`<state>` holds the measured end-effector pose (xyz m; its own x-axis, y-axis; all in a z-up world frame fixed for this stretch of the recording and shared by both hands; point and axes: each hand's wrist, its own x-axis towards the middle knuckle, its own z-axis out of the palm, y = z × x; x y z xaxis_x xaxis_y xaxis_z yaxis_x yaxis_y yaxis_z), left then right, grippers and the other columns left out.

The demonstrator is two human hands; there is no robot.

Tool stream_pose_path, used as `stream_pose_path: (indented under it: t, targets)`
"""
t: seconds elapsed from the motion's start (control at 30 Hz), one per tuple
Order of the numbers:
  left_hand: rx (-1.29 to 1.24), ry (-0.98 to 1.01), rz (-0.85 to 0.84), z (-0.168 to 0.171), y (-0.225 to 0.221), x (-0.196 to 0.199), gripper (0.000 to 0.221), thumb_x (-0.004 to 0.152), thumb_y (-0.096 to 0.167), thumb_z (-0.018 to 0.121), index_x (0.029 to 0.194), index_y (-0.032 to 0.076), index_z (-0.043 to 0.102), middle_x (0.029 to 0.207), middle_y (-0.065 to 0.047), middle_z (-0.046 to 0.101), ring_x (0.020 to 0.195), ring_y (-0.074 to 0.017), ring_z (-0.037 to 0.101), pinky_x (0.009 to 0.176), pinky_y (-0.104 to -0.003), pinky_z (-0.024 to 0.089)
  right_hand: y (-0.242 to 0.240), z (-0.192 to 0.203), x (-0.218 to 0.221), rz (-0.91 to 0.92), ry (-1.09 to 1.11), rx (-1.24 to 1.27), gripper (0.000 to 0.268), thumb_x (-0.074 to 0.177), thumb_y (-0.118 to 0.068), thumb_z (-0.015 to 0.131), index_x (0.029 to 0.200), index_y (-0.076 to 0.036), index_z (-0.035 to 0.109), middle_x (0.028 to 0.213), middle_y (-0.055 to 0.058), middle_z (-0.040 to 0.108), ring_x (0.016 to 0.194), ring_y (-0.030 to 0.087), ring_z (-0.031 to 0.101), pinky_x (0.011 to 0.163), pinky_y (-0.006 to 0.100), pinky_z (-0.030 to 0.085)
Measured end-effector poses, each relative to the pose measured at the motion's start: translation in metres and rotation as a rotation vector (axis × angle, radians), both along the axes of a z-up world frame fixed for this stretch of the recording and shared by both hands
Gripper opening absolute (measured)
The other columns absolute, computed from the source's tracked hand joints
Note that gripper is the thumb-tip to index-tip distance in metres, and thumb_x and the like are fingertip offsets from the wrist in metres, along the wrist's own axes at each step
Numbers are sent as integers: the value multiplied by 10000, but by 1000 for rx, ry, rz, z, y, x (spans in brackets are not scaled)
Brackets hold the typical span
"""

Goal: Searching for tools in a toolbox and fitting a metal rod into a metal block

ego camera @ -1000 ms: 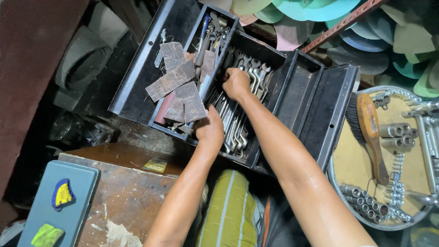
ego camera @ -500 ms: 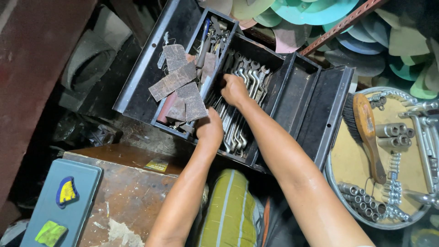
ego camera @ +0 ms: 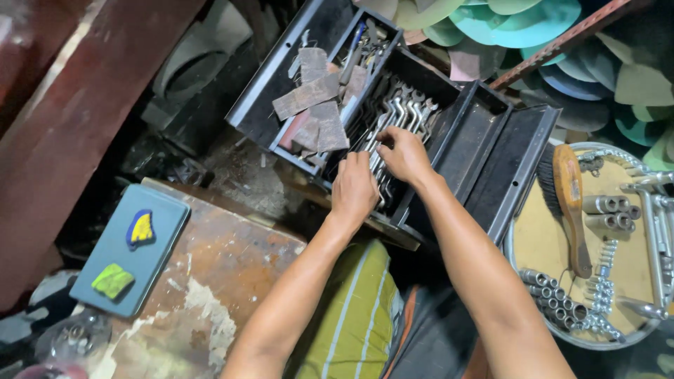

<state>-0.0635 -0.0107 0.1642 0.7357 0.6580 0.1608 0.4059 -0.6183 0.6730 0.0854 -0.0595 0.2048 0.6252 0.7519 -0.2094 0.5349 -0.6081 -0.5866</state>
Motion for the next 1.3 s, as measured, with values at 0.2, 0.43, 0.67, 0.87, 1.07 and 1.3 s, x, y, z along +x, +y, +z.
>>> stream_pose_path:
  t: [0.2, 0.43, 0.67, 0.87, 1.07, 1.3]
  targets:
    - [-146, -123, -34, 34, -19, -64, 307, 901, 105, 577, 1201, 49, 544, 1020, -166, 567, 963, -467, 648, 792, -542, 566, -47, 7, -61, 93, -73, 81, 273, 850, -233, 716, 1109, -151, 748, 998, 107, 763, 982, 315, 724, 858, 467, 559]
    - [-217, -181, 14, 41, -46, -150, 300, 881, 147, 636, 1175, 115, 583, 1001, -130, 624, 988, -406, 680, 803, -490, 576, -82, 40, -162, 242, -110, 204, 274, 882, -186, 719, 1149, -135, 746, 1034, 163, 728, 1029, 387, 688, 874, 503, 551]
    - [-312, -91, -7, 22, -49, -250, 335, 885, 180, 635, 1211, 138, 574, 1029, -113, 666, 1012, -384, 697, 828, -500, 575, -91, 44, -246, 359, 36, 199, 276, 872, -183, 741, 1142, -127, 740, 979, 170, 704, 990, 392, 688, 791, 464, 586]
    - [-370, -34, 70, 19, -47, -330, 296, 875, 178, 639, 1158, 114, 584, 989, -131, 691, 952, -394, 716, 776, -530, 576, -77, 35, -316, 525, 75, 185, 276, 864, -165, 749, 1122, -71, 723, 965, 197, 691, 954, 420, 689, 743, 497, 595]
    - [-373, -43, 174, 7, -35, -397, 296, 859, 121, 641, 1149, 70, 612, 989, -182, 696, 972, -413, 717, 801, -507, 584, -46, 26, -373, 644, 159, 88, 337, 894, -176, 721, 1209, -59, 689, 1050, 216, 708, 1009, 401, 710, 797, 463, 624]
    - [-347, -17, 407, -19, 4, -463, 300, 868, 102, 644, 1158, 29, 614, 1006, -209, 672, 985, -422, 705, 816, -517, 575, -3, -4, -417, 764, 171, -5, 414, 883, -177, 737, 1279, -86, 659, 1131, 194, 681, 1072, 392, 699, 834, 484, 622]
